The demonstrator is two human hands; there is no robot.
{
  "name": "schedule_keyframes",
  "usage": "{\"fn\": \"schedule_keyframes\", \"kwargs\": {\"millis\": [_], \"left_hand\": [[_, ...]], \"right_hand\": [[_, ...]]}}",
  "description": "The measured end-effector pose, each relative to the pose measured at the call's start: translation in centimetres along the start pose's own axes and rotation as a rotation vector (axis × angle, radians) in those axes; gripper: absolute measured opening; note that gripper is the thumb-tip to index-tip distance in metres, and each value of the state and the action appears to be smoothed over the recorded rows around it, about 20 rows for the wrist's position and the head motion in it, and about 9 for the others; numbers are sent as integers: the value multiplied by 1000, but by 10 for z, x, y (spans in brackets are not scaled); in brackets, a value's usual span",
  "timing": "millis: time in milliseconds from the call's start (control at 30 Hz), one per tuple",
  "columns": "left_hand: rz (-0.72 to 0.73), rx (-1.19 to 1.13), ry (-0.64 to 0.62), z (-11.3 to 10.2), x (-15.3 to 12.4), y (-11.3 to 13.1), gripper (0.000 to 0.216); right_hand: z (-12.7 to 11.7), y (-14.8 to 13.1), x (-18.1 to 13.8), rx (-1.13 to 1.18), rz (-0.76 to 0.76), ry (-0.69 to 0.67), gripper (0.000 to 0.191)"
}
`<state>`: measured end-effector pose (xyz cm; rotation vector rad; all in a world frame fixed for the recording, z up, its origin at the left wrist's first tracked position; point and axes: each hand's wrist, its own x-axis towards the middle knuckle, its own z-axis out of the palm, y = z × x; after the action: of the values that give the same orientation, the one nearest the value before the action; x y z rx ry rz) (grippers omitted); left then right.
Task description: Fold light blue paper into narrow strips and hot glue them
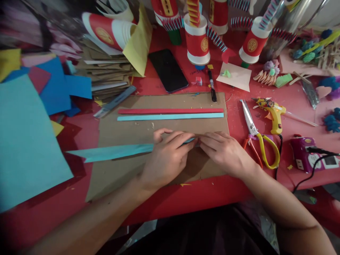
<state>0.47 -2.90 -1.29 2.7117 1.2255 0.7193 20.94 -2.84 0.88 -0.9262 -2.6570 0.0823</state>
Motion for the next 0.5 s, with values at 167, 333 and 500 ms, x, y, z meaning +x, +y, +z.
{"fn": "schedule_keyframes", "kwargs": {"millis": [167,333,500], "left_hand": [[-47,12,81,7,3,1,24],[-45,4,84,11,5,1,19],[-74,-26,46,9,5,-1,21]], "right_hand": [[-1,-4,-1,-111,38,-15,34],[6,-16,-4,-148,131,-99,39],[20,-32,-5,-100,196,-199,52]]}}
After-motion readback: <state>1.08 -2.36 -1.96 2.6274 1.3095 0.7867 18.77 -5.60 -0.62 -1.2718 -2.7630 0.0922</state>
